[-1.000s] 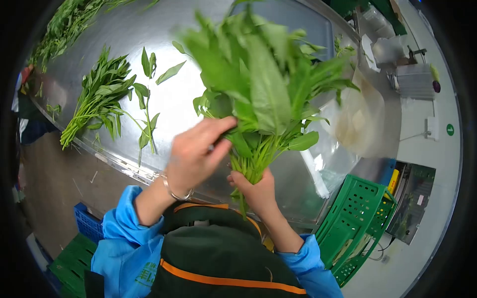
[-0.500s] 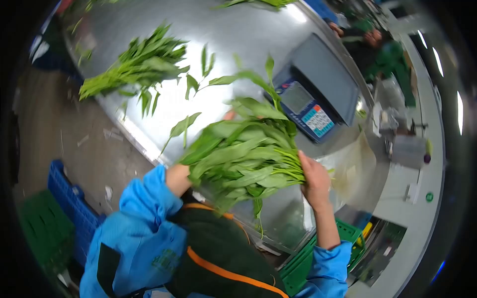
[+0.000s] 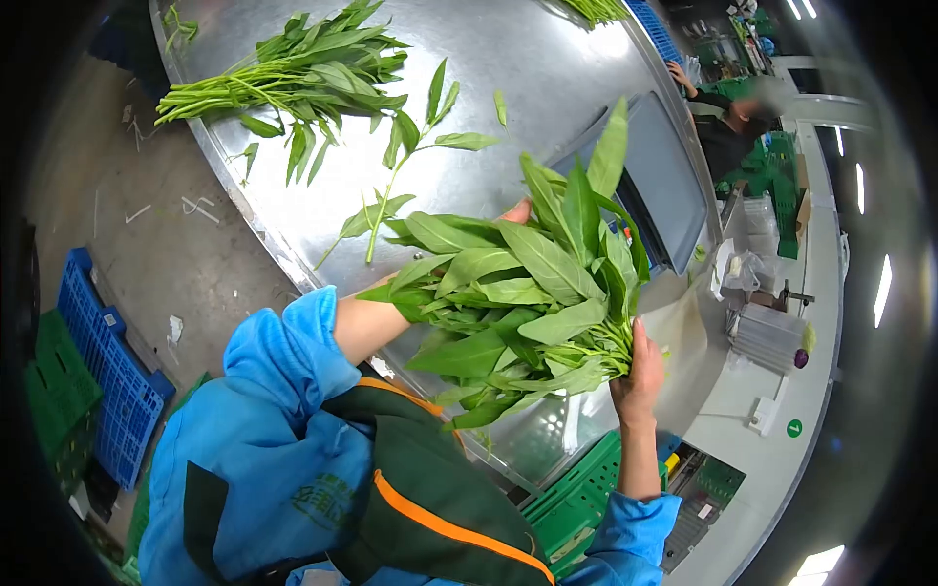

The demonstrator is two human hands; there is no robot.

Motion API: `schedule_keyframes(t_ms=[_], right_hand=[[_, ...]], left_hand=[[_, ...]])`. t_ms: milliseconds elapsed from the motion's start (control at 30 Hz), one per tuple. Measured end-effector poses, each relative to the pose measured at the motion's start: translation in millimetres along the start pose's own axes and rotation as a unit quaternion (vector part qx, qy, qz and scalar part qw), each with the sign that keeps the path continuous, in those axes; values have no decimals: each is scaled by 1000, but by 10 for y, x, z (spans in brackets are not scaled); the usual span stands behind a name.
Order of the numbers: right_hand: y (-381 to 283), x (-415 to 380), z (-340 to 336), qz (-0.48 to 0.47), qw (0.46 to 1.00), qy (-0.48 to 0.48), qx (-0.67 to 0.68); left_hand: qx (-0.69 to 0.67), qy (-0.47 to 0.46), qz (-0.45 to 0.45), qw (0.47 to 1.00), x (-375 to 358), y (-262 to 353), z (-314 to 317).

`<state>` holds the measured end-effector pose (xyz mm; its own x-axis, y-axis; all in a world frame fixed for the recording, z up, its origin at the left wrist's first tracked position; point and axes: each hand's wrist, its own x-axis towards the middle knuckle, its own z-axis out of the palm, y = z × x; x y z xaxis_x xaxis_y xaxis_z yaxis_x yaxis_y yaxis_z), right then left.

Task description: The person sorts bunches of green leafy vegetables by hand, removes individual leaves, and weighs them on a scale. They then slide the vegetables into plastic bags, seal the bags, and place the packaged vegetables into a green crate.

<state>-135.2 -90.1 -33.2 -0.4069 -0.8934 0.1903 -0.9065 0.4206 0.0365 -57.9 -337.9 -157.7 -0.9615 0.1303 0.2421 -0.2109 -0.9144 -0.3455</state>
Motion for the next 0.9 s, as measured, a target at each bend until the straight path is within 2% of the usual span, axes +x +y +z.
schedule_keyframes(t_ms=[133,267,300,333,367,400,433,467,500,533,567,633,667,700,733,767,800,833,867,900], right_hand=[[44,-49,-35,16,1000,12,-8],[286,-163,-241,7,993,114,-26],[378,-122,-442,18,989,138,-49],[449,-69,-687,29,991,107,-80],[477,-13,-877,37,992,54,-109],[467,23,-1104,48,980,-100,-162],[393,141,-1252,34,935,-290,-201],[265,255,-1334,-8,890,-408,-205],[105,382,-1376,-63,887,-411,-200],[-11,554,-1432,-119,901,-369,-193],[-144,713,-1461,-183,923,-270,-203],[-265,1000,-1648,-200,921,-259,-212],[-281,1094,-1741,-220,912,-255,-232],[-148,1084,-1845,-141,927,-245,-248],[78,1040,-1912,-60,934,-235,-263],[251,1097,-1899,-26,961,-129,-245],[483,1153,-1881,8,974,-22,-225],[1212,993,-1891,90,977,17,-194],[1822,866,-1850,171,970,58,-160],[1967,916,-1691,176,970,58,-158]], left_hand=[[-17,-29,-38,999,-80,180,-4],[-3,-50,-68,996,-334,409,306],[84,-7,0,996,-527,481,576],[172,40,66,982,-699,557,750],[241,135,116,954,-811,652,752],[310,225,164,909,-907,747,724],[378,311,147,859,-1010,788,697],[391,319,145,851,-1140,778,665],[565,330,58,754,-1269,780,650],[712,330,-28,619,-1358,866,707],[718,339,-30,607,-1438,973,883],[661,420,-119,611,-1601,1195,1344],[702,430,-97,560,-1720,1387,1465],[785,426,-70,444,-1833,1612,1578],[888,395,-11,234,-1945,1824,1662],[910,396,15,122,-1996,1998,1800],[932,356,1,-65,-2120,2238,1842],[892,390,-87,-211,-2130,2330,1924],[893,387,-89,-213,-2151,2483,1929],[867,418,-142,-231,-2173,2683,1871]])
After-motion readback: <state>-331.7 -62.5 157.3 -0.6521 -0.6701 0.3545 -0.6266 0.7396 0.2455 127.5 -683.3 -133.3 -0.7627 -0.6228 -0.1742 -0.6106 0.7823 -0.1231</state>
